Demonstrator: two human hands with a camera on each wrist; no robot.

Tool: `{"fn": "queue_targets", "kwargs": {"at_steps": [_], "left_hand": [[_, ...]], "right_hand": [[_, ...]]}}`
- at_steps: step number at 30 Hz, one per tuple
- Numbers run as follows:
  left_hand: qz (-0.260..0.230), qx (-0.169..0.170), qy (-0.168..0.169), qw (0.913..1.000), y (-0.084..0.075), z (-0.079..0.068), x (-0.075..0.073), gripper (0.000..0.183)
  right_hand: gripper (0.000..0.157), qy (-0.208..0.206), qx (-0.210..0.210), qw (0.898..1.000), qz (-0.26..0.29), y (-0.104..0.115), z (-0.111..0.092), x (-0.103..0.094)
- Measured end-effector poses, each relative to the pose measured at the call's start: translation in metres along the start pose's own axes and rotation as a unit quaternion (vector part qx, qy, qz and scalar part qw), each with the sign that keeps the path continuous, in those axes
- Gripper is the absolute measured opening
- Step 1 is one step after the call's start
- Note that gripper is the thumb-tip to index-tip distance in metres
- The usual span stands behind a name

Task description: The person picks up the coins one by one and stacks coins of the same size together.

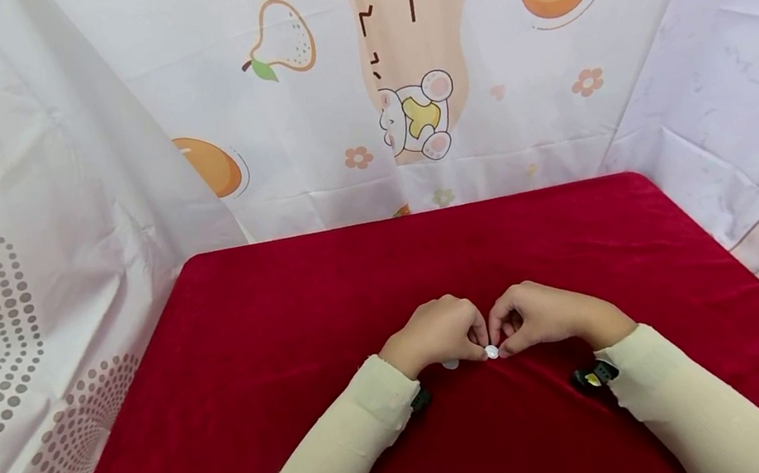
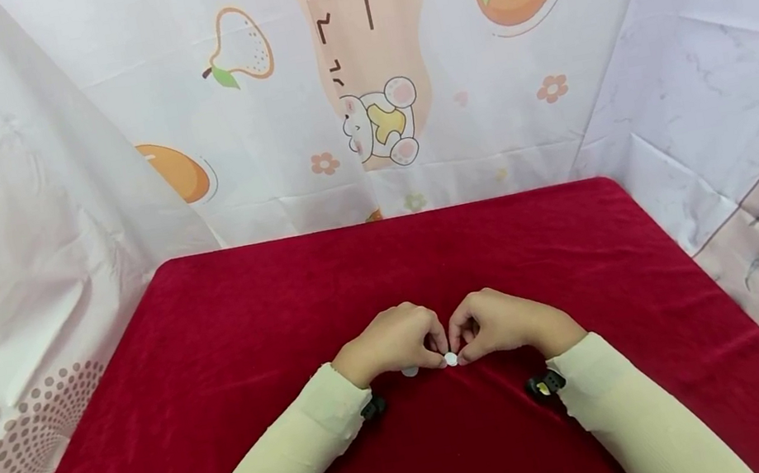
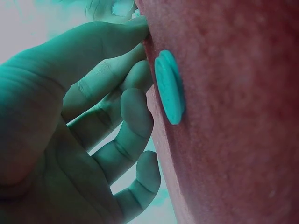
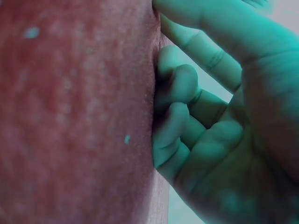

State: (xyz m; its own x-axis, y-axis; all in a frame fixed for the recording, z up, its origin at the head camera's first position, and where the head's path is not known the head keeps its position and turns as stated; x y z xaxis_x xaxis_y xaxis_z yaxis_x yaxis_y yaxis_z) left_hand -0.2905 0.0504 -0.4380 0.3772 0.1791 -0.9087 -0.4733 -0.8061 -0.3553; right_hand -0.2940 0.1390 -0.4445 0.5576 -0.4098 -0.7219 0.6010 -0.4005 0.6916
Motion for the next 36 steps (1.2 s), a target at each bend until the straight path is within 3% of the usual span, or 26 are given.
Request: {"fn": "queue_targets", "kwargs": {"at_steps": [25, 36], "left_hand": [[0.008, 0.006, -0.012, 0.9999, -0.0029, -0.0019, -0.0031, 0.015], [-0.017, -0.002, 0.006, 0.9998, 0.0049, -0.0024, -0.0064, 0.008]], "right_hand": [[0.010, 0.005, -0.004, 1.000, 0.000, -0.0012, -0.0002, 0.0009], [0.014, 0.008, 0.003, 1.000, 0.001, -0.0019, -0.0019, 0.0010]]}}
Point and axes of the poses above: each hand's wrist, its own z-axis towards the middle knuckle, its own x-axis out of the palm, y = z × x, the point moved 9 cm from there along z, towards the middle knuckle, and after that the axes turned 9 degrees about -x, right-handed, at the moved point
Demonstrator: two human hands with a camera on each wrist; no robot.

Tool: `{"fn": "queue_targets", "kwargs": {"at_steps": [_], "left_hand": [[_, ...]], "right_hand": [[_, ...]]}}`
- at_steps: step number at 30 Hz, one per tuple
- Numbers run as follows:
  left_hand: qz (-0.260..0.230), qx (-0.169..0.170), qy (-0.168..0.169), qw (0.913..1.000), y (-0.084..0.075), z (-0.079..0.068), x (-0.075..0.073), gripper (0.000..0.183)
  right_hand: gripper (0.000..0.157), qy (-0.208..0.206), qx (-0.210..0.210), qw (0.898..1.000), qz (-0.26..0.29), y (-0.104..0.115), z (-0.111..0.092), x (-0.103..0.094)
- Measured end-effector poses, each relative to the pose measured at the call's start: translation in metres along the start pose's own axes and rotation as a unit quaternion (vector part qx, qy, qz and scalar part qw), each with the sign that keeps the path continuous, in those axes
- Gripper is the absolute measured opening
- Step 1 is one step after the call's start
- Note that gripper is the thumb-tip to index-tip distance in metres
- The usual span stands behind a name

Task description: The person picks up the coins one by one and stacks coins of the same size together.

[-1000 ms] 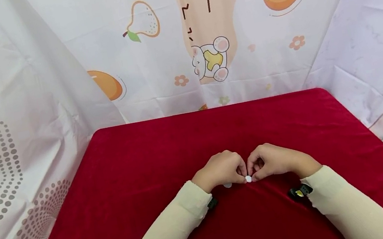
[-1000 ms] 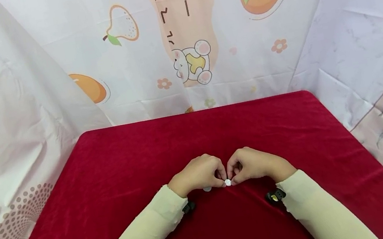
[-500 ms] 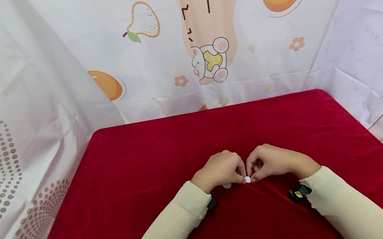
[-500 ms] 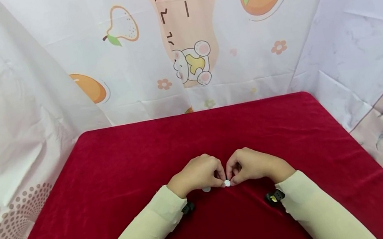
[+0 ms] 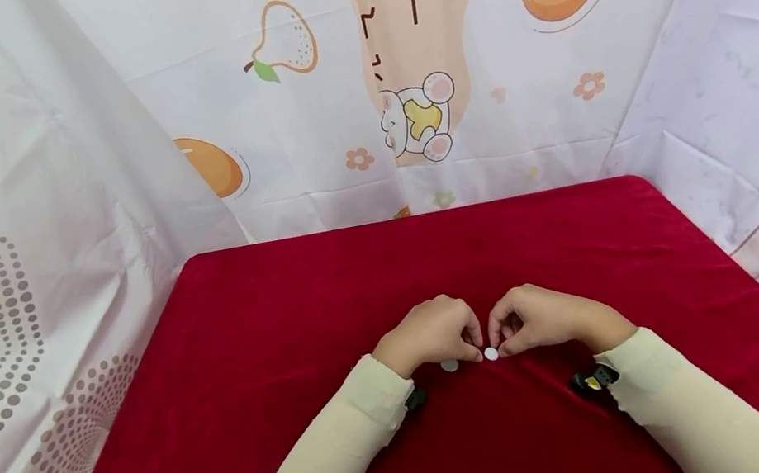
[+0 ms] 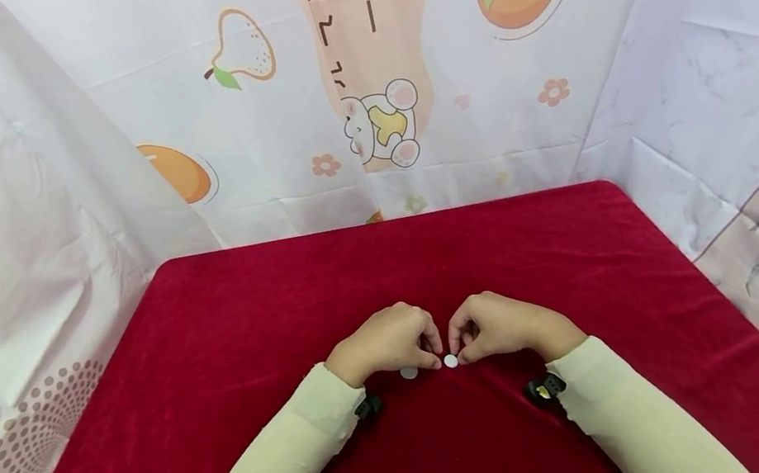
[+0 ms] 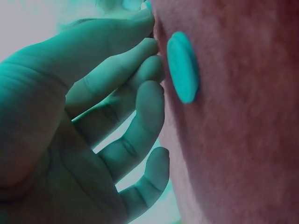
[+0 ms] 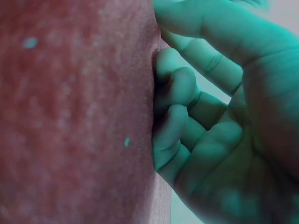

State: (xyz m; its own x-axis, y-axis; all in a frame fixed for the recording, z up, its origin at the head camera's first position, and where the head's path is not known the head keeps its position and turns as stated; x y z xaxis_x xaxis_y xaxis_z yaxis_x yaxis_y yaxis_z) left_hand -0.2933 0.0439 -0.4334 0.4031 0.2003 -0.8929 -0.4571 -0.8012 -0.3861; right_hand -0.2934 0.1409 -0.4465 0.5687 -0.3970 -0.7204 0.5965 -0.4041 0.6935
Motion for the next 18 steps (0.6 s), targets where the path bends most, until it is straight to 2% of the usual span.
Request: {"fn": "queue_targets", "kwargs": {"at_steps": [5, 11, 15, 18], "left_hand": [[-0.027, -0.004, -0.042, 0.9987, 0.003, -0.003, -0.018, 0.011], [-0.041, -0.006, -0.085, 0.9956, 0.009, -0.009, -0.042, 0.009], [-0.057, 0.002, -0.125, 0.9906, 0.014, -0.016, -0.064, 0.005], [-0.073, -0.018, -0.162, 0.9839, 0.024, -0.025, -0.083, 0.007]], "right_hand": [[0.022, -0.004, 0.005, 1.000, -0.006, 0.000, -0.002, -0.002], [0.021, 0.000, 0.010, 1.000, -0.011, -0.001, 0.000, -0.003], [0.020, 0.002, 0.014, 1.000, -0.025, -0.001, 0.000, -0.006], [0.013, -0.012, 0.023, 0.998, -0.055, 0.000, 0.000, -0.013]]}}
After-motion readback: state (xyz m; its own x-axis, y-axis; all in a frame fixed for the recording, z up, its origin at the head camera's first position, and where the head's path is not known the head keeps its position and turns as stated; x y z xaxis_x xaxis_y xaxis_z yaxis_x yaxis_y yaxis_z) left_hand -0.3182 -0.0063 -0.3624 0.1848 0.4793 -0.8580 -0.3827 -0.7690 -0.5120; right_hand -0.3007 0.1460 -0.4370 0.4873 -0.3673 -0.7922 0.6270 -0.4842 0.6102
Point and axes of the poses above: each hand's wrist, its own z-axis towards the middle knuckle, its own x-axis out of the palm, y = z × x, the point moved 9 cm from there along z, towards the middle knuckle, and after that the axes turned 9 degrees about -x, right-handed, at the moved point
